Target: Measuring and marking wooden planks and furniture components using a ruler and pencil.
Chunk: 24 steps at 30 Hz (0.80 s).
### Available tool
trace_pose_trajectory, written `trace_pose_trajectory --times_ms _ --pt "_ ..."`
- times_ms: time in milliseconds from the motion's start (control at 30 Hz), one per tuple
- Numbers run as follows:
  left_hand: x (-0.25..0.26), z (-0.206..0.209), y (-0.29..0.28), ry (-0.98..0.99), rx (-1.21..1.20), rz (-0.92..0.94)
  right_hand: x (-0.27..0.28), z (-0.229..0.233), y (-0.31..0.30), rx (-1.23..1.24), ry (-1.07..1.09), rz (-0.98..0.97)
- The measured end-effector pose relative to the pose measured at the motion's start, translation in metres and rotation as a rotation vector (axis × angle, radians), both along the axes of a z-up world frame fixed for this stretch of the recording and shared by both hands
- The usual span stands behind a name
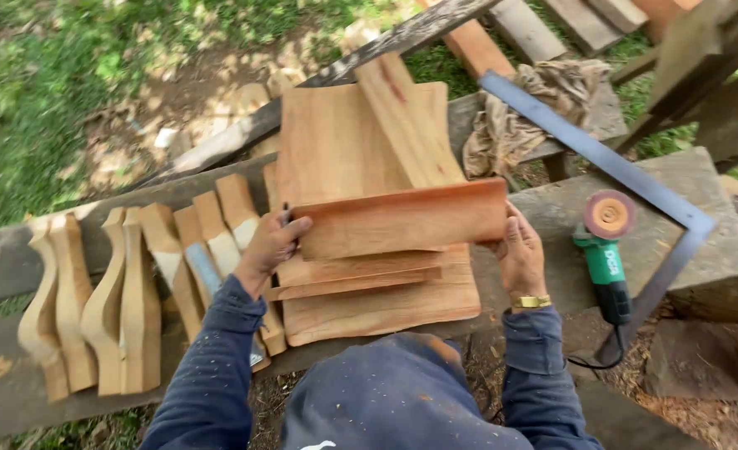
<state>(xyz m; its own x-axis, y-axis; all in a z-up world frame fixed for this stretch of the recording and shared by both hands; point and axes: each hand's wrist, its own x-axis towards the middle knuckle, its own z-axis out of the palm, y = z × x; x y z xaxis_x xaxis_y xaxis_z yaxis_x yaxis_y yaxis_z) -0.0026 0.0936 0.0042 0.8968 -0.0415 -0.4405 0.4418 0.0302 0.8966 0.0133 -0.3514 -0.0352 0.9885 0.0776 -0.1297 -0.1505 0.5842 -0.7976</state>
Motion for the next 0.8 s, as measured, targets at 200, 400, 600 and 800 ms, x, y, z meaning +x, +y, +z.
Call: trace_pose_trajectory --times_ms 200,400,600,800 --pt "0.001 0.013 -0.014 -0.246 -0.059 0.040 0.001 -0.043 0.007 -0.318 0.133 0.029" --pt "-0.004 -0.007 0.004 -0.292 0.109 0.082 -0.014 -0.049 0.027 -0.431 0.193 0.062" --pt "-0.020 -0.016 0.042 -0.240 0.490 0.005 -0.015 -0.053 0.036 -0.607 0.120 0.054" --pt "-0.059 0.015 0.049 0.003 0.865 -0.092 -0.028 -0.032 0.050 -0.874 -0.080 0.180"
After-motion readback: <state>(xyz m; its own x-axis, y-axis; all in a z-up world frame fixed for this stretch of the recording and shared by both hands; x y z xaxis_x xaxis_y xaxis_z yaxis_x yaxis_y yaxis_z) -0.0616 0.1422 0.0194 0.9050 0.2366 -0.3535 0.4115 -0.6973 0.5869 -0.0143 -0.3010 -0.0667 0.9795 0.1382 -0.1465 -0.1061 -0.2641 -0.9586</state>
